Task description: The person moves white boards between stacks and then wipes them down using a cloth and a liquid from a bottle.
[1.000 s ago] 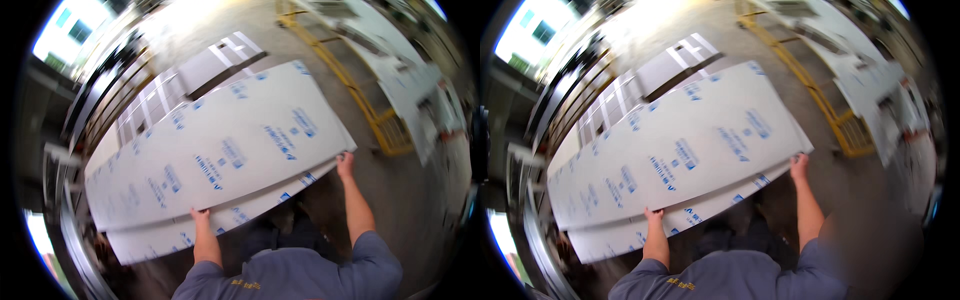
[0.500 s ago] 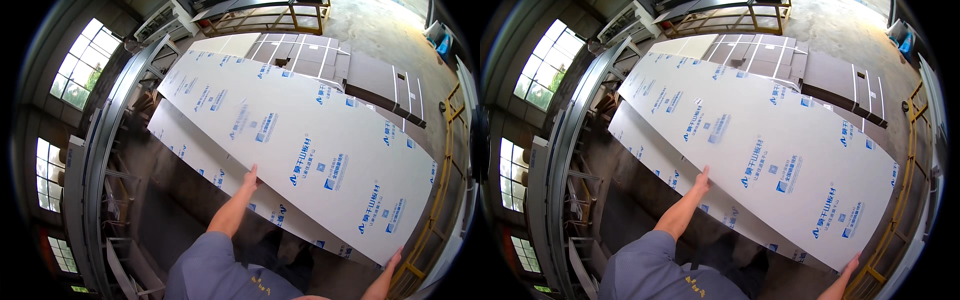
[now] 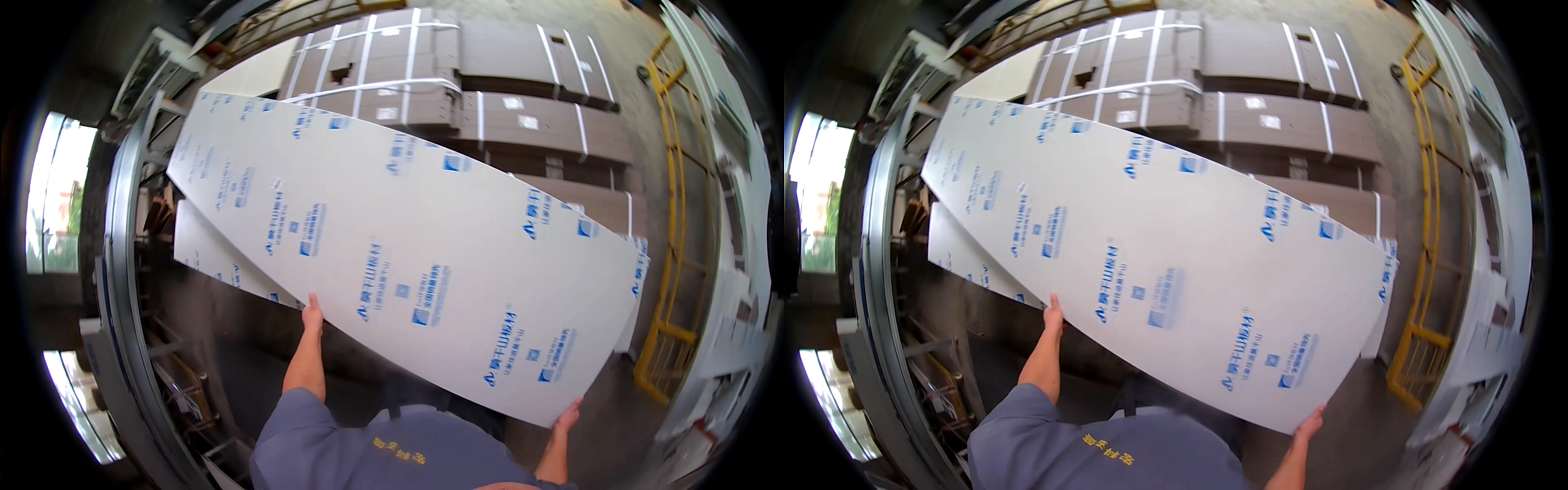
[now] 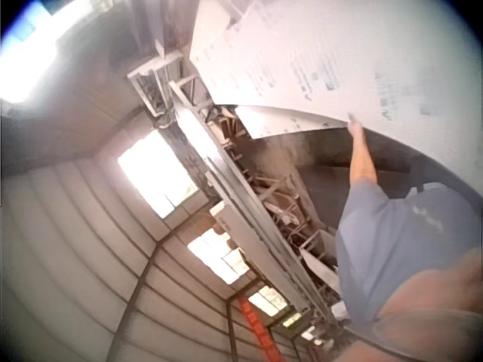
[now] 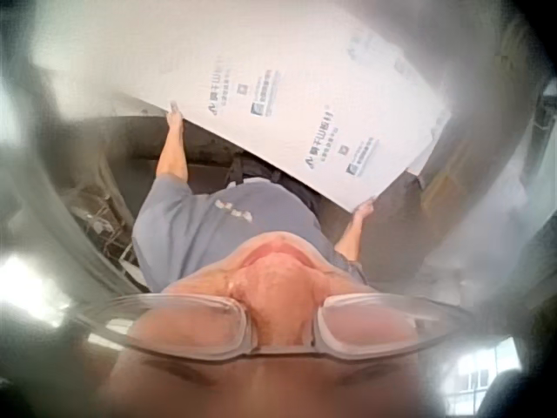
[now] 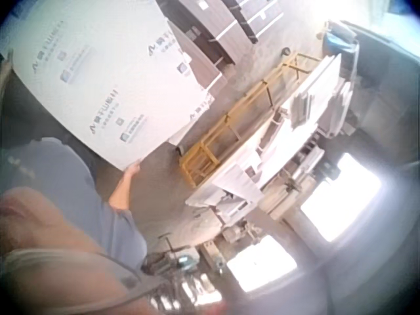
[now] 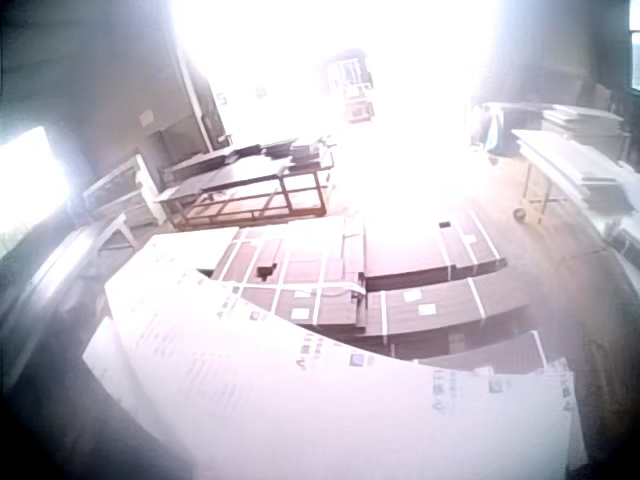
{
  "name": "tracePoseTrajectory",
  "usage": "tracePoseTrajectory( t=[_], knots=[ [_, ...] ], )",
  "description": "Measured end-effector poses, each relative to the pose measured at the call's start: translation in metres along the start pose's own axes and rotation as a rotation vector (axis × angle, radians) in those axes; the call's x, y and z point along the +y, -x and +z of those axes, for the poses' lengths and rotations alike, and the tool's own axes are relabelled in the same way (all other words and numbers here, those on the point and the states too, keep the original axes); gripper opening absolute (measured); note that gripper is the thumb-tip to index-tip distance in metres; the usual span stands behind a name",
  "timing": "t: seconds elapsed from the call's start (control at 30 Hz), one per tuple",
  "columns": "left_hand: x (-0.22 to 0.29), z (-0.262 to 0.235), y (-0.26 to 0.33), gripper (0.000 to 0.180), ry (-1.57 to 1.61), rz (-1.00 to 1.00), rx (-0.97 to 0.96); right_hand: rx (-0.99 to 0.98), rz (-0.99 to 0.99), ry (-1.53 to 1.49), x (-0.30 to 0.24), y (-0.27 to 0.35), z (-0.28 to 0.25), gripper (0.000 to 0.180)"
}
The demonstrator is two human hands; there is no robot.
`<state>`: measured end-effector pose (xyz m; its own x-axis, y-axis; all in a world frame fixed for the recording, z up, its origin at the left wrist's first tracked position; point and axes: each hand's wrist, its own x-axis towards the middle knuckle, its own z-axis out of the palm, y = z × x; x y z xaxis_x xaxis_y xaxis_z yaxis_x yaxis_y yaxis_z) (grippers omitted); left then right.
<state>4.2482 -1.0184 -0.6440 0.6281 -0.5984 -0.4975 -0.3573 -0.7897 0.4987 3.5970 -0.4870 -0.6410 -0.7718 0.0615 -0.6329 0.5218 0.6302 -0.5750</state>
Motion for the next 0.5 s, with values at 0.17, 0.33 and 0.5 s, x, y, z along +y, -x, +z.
tracePoseTrajectory(
  t=[0.17, 0.33, 0.5],
  knots=[
    [-0.018, 0.026, 0.08, 0.085, -0.162, -0.187, -0.319, -0.018, 0.09, 0.011, 0.021, 0.0, -0.006, 0.074],
    [-0.045, 0.081, 0.185, 0.086, -0.127, -0.327, -0.527, -0.063, 0.086, 0.054, 0.037, -0.04, 0.005, 0.075],
    [-0.125, 0.13, 0.202, 0.08, 0.109, -0.277, -0.574, -0.133, 0.175, 0.161, 0.051, -0.049, 0.022, 0.08]
  ],
)
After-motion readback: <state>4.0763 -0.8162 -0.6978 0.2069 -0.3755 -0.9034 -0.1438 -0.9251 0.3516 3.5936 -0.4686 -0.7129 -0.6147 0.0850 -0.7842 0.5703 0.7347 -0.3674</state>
